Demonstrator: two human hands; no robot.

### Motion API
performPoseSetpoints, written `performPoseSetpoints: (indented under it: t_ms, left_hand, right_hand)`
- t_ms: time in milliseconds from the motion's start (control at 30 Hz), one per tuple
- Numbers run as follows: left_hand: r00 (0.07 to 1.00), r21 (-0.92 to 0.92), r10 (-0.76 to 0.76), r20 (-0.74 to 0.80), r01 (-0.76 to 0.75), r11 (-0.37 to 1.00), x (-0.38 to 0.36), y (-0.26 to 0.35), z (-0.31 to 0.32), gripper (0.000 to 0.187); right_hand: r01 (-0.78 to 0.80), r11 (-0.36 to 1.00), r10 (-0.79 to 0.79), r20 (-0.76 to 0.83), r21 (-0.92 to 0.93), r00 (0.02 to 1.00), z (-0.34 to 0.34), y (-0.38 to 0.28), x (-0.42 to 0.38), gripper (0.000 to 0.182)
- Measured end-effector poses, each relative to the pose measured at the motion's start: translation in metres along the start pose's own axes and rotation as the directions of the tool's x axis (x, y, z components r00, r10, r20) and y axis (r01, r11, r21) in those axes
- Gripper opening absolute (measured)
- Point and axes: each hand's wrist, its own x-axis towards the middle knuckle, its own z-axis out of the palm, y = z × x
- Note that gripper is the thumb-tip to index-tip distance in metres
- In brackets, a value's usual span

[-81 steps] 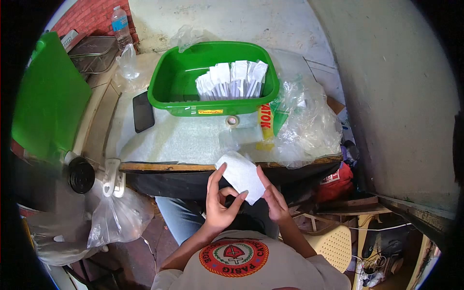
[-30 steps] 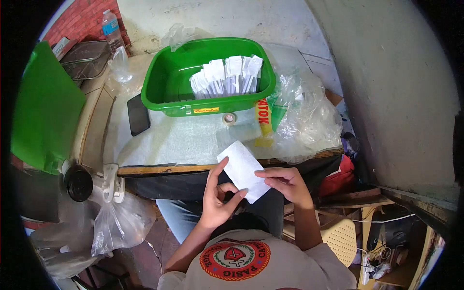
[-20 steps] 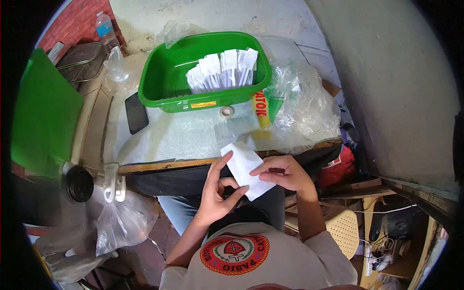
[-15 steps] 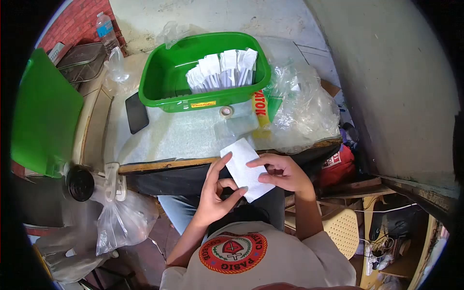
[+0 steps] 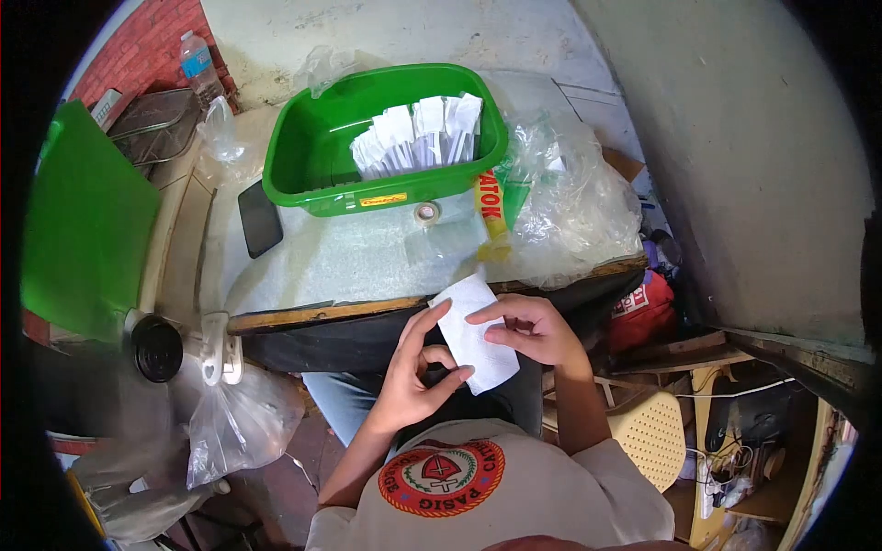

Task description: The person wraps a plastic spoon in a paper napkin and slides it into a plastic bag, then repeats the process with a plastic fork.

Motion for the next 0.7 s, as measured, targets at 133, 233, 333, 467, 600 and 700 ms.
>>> performPoseSetpoints:
  t_ms: [133,233,333,467,600,700]
  left_hand:
    - [1.0,0.001,-0.019,0.003,0.019,1.0,-0.003,0.0,-0.002,0.081]
    - [1.0,-0.004,-0.021,0.003,0.021,1.0,-0.004,0.0,-0.002,0.081]
    - [1.0,-0.011,-0.025,0.001,0.025,1.0,-0.005,0.001,-0.003,0.082]
    - [0.999,-0.015,-0.036,0.012,0.037,0.999,-0.004,0.001,-0.003,0.083]
    - [0.999,0.024,-0.021,0.03,0.02,0.999,-0.004,0.002,-0.002,0.085]
    - [0.999,0.037,-0.015,0.032,0.014,0.999,-0.003,0.0,-0.002,0.086]
  right_hand:
    - [-0.004,0.992,0.009,-0.041,0.123,0.999,0.004,-0.001,0.0,0.041]
    - [-0.031,0.99,0.039,-0.056,0.14,0.998,0.005,-0.002,-0.002,0.046]
    - [-0.067,0.988,0.08,-0.093,0.136,0.992,0.009,-0.011,-0.003,0.048]
    - [0.108,0.994,-0.108,-0.13,-0.006,0.986,0.004,0.001,0.0,0.044]
    - [0.121,0.989,-0.127,-0.068,-0.082,0.99,0.0,0.002,0.002,0.039]
    - [0.003,0.998,-0.008,-0.084,-0.058,0.996,0.0,0.006,0.0,0.038]
